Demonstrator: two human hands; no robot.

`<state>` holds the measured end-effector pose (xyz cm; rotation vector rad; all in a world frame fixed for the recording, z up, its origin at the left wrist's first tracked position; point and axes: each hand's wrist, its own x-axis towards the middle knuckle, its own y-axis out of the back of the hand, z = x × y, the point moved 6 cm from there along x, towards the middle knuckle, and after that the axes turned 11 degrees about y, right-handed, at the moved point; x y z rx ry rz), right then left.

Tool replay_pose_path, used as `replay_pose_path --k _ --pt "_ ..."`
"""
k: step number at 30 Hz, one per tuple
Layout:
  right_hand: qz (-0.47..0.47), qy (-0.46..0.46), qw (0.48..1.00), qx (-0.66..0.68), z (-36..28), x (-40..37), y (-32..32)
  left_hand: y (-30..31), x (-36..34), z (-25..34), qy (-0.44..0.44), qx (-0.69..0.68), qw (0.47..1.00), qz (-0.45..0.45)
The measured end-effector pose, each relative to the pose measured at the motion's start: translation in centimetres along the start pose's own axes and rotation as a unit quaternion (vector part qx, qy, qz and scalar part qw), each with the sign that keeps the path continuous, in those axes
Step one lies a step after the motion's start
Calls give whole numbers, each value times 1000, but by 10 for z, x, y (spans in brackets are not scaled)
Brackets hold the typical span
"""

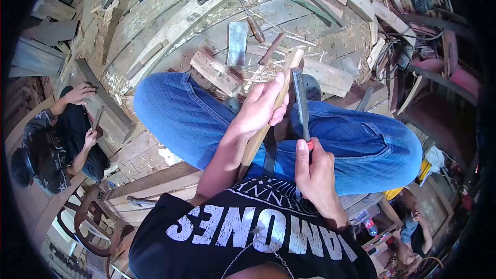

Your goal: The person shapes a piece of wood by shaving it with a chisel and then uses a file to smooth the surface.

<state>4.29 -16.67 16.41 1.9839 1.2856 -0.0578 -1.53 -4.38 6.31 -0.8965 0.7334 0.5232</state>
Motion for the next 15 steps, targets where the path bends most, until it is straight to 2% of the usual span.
replay_pose_path --k 5,7,11,13,15 --pt "8 11 1000 -9 3 -2 -1 -2 4 -3 -1 12 1000 4" --pt "12 -13 1000 15 7 -1 -5 -5 5 -5 -5 21 1000 9" --pt "36 -35 998 28 28 2 -21 -14 8 -17 29 67 996 58" --pt "68 -25 996 54 32 18 -23 -1 12 -14 14 68 996 48" --pt "56 -36 996 65 35 21 -26 2 13 -16 22 71 995 66"
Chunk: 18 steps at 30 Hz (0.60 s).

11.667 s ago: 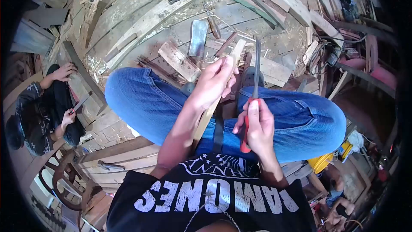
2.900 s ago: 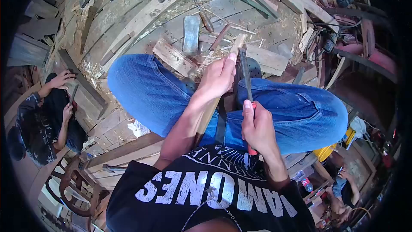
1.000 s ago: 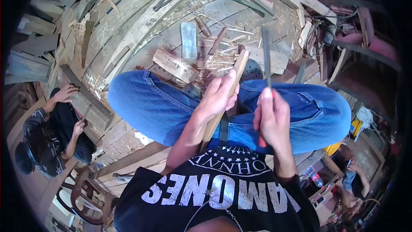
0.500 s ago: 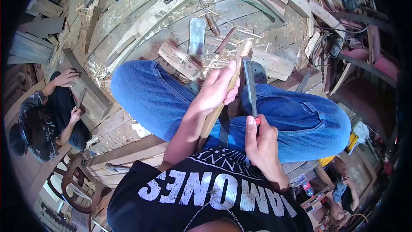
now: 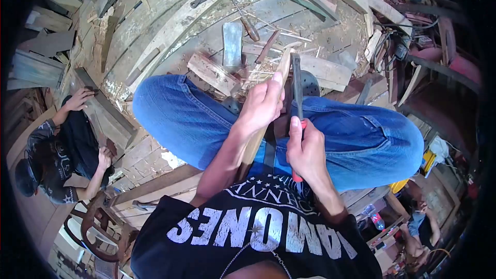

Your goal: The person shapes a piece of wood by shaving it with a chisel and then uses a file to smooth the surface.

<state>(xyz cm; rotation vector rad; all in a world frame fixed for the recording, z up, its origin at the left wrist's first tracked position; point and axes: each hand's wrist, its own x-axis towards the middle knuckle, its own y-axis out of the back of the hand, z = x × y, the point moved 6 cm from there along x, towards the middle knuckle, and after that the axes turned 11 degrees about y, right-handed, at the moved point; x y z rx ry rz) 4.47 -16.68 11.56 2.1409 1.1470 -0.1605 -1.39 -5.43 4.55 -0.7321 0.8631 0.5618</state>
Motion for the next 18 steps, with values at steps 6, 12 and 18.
replay_pose_path --k 6,12,18 --pt "64 120 987 -81 -12 6 1 6 2 1 -9 9 999 39" --pt "237 56 954 174 -48 30 86 -9 -4 -44 34 0 999 -13" --pt "101 -25 971 216 -32 -5 70 -13 -17 -20 18 -39 996 -82"
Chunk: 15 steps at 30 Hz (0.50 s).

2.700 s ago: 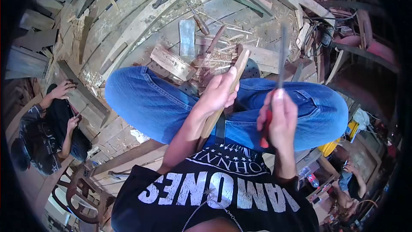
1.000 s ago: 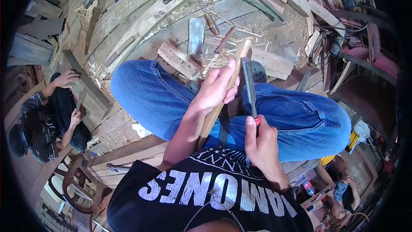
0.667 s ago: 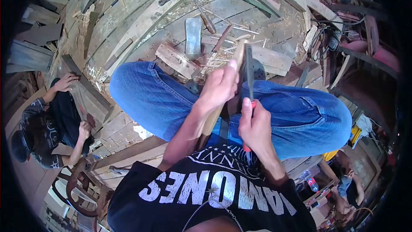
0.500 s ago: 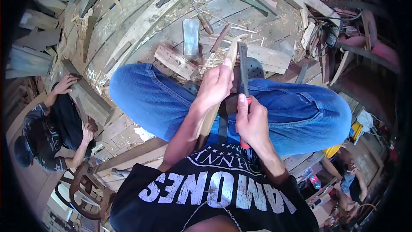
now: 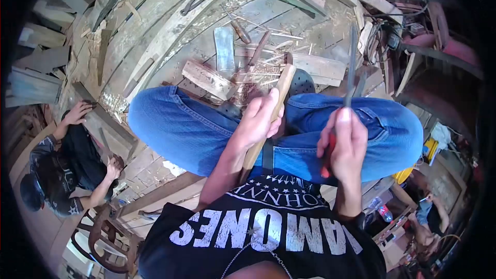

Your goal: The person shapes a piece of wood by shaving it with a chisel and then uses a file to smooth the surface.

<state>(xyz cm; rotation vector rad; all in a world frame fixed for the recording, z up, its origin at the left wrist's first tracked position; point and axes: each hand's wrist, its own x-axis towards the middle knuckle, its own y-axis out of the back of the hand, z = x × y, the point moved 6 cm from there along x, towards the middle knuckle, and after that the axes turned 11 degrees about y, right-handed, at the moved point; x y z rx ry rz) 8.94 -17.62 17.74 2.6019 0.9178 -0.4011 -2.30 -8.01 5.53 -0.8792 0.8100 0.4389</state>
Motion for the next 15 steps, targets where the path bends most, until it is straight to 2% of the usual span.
replay_pose_path --k 3,6,8,10,15 --pt "-78 29 994 -67 8 -12 -16 -4 -12 18 -42 -3 999 -27" --pt "-106 -23 994 23 38 -25 -30 3 -21 41 -75 0 997 -11" --pt "-144 -16 989 -13 32 -29 -37 6 -22 45 -80 -3 997 -7" --pt "-142 62 986 -64 22 -32 -45 5 -24 48 -82 -2 997 -2" --pt "-182 119 963 -162 16 -31 -42 2 -24 47 -91 -21 996 -4"
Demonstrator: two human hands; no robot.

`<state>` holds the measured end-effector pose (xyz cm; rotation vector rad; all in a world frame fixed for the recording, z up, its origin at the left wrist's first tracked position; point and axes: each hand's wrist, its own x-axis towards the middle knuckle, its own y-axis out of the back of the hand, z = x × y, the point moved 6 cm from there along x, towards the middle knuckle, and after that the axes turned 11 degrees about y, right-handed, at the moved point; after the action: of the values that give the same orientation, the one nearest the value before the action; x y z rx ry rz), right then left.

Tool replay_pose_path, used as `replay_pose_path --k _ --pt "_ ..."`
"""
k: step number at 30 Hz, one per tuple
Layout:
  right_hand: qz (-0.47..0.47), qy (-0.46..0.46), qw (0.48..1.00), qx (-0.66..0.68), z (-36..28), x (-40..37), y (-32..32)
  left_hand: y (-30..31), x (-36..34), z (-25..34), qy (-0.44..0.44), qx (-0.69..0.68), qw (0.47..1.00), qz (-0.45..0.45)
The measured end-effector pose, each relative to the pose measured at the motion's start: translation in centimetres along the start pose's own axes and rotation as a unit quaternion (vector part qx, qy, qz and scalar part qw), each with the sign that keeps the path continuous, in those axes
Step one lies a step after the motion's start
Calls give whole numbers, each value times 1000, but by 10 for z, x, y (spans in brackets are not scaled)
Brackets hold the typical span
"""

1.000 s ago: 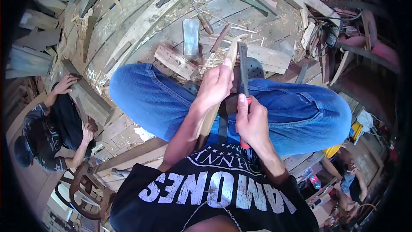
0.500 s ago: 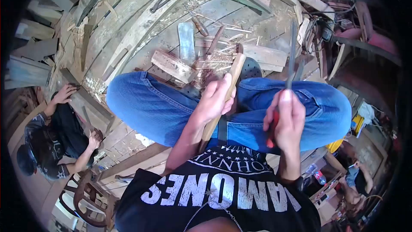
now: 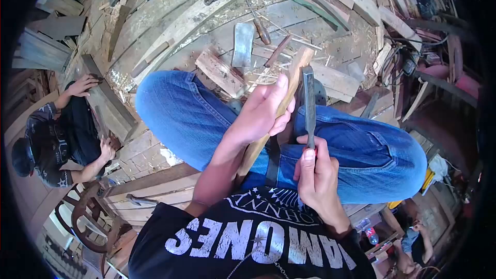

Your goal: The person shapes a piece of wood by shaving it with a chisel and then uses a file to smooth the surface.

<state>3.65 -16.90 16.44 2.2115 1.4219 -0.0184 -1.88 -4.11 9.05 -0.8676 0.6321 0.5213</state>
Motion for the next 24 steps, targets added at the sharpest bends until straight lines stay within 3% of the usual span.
replay_pose_path --k 9,12,16,20,24 --pt "-37 -20 997 -57 10 -5 -5 -7 3 -6 -17 55 998 28" --pt "-3 -30 996 -88 13 3 -5 2 9 -13 -37 159 978 130" --pt "5 -38 996 -77 13 14 -11 7 10 -9 -68 173 968 170" --pt "19 -27 998 -58 7 20 -11 9 11 -11 -31 87 987 134" --pt "33 -17 998 -56 5 22 -11 8 10 -7 -55 91 985 136"
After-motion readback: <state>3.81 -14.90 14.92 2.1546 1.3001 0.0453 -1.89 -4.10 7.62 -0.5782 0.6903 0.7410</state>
